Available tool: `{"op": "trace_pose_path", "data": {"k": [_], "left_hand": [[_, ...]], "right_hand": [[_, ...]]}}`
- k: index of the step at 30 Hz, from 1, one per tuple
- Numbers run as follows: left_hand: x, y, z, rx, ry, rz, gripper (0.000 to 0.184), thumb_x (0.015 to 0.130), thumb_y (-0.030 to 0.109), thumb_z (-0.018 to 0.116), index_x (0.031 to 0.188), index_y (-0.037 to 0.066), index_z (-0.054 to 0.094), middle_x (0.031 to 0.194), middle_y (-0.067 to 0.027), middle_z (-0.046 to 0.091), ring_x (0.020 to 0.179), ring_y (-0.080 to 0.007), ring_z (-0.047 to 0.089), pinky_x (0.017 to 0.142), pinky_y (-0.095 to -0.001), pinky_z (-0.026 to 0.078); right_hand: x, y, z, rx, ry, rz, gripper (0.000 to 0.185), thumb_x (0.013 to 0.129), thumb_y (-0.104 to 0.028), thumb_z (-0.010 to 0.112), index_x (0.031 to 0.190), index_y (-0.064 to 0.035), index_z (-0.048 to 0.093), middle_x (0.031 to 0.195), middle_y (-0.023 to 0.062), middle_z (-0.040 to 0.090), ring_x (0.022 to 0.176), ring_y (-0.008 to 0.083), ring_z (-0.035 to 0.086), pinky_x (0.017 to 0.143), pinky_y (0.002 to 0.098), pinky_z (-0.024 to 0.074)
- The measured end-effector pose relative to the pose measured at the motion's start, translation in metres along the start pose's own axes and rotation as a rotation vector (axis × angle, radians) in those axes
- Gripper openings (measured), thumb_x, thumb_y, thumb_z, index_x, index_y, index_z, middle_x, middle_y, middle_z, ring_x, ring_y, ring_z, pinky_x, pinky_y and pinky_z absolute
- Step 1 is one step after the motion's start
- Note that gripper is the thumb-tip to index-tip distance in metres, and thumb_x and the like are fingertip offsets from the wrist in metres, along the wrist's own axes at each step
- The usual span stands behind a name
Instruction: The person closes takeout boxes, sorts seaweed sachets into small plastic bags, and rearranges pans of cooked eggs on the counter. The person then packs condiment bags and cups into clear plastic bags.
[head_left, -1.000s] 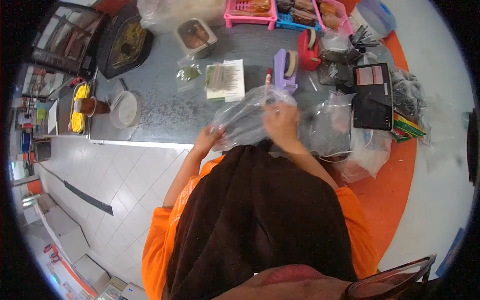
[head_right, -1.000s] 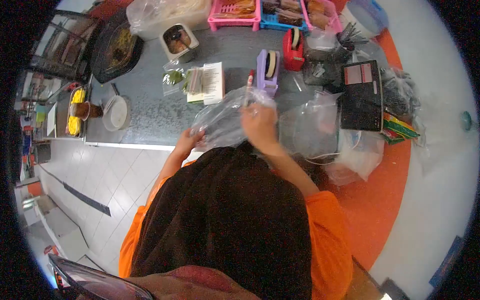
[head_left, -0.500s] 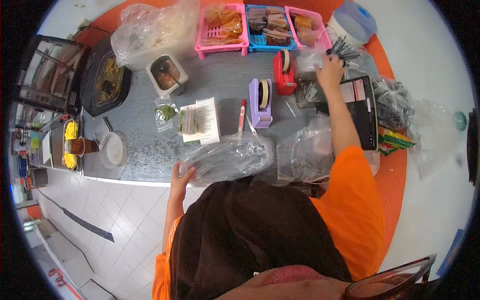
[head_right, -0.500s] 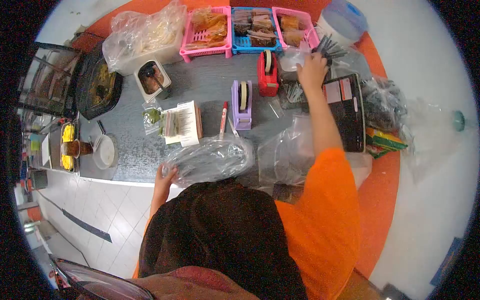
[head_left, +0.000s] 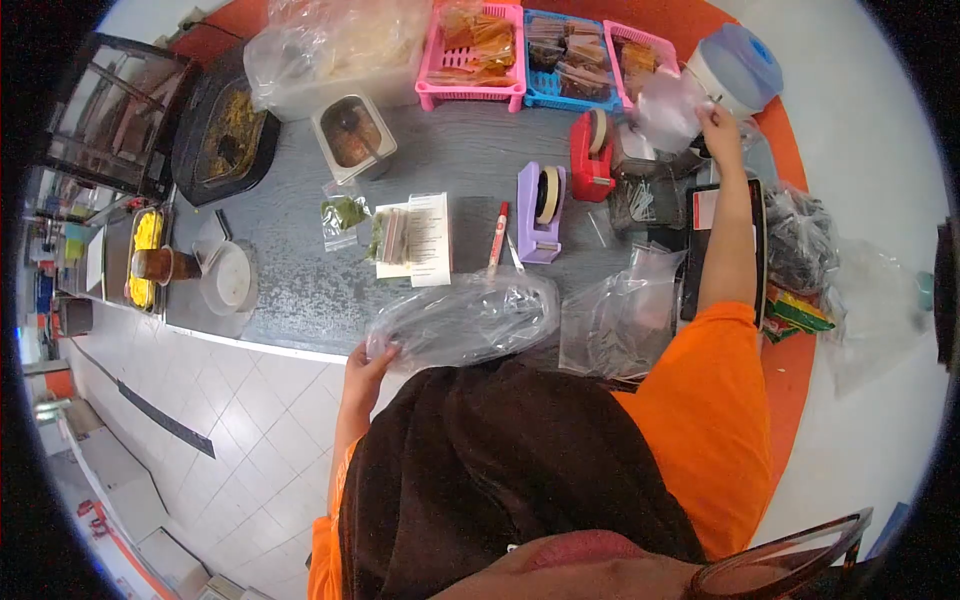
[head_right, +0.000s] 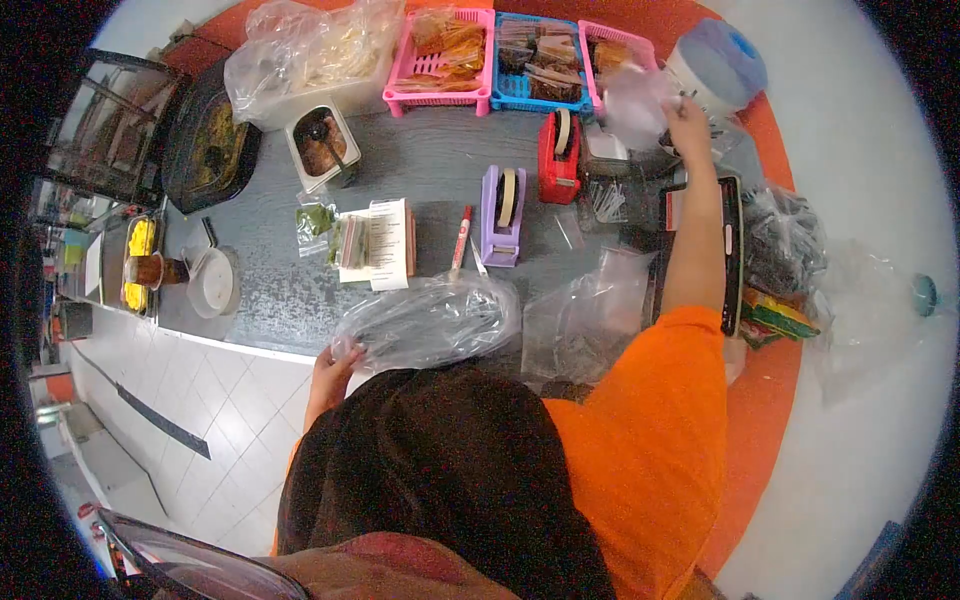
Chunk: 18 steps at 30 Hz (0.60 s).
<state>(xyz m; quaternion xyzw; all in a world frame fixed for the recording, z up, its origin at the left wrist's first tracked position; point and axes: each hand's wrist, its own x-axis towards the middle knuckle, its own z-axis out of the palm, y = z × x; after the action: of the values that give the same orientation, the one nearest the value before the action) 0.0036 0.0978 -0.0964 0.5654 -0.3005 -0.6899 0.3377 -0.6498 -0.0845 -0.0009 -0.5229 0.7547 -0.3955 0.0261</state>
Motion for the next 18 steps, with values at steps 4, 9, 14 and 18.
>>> {"op": "trace_pose_path", "data": {"k": [4,9,14,18], "left_hand": [[0.003,-0.01,-0.006,-0.04,-0.038,-0.09,0.044,0.084,0.018,0.06,0.12,0.001,0.043,0.108,-0.0096,0.057,0.095,-0.0195,0.057,0.08,-0.0305,0.046],[-0.013,0.013,0.019,-0.206,-0.037,-0.222,0.043,0.087,0.026,0.056,0.122,0.006,0.042,0.107,-0.0078,0.057,0.094,-0.0221,0.058,0.078,-0.0353,0.049],[0.001,0.001,0.005,-0.166,-0.101,-0.156,0.044,0.085,0.024,0.059,0.121,0.006,0.041,0.103,-0.008,0.057,0.093,-0.023,0.059,0.075,-0.0344,0.05],[0.012,-0.011,-0.008,-0.074,0.014,0.08,0.042,0.084,0.017,0.059,0.12,0.004,0.041,0.1,-0.0085,0.057,0.086,-0.0197,0.059,0.071,-0.0311,0.051]], "right_hand": [[-0.058,-0.101,-0.032,0.222,0.286,0.033,0.024,0.087,-0.021,0.056,0.097,0.0014,0.056,0.077,0.008,0.061,0.072,0.0128,0.056,0.064,0.0287,0.0432],[-0.233,-0.227,0.032,0.354,-0.43,-0.347,0.014,0.078,-0.005,0.051,0.091,-0.0036,0.056,0.089,0.0103,0.057,0.082,0.0251,0.054,0.074,0.0341,0.0434],[-0.37,-0.239,0.134,0.095,-1.047,-0.665,0.013,0.082,-0.014,0.048,0.091,-0.0054,0.052,0.09,0.0154,0.057,0.083,0.0332,0.058,0.07,0.042,0.0463],[-0.379,-0.214,0.136,-0.371,-0.974,-0.432,0.023,0.082,-0.02,0.051,0.102,-0.0071,0.053,0.091,0.0168,0.057,0.086,0.0331,0.058,0.073,0.0437,0.047]]}}
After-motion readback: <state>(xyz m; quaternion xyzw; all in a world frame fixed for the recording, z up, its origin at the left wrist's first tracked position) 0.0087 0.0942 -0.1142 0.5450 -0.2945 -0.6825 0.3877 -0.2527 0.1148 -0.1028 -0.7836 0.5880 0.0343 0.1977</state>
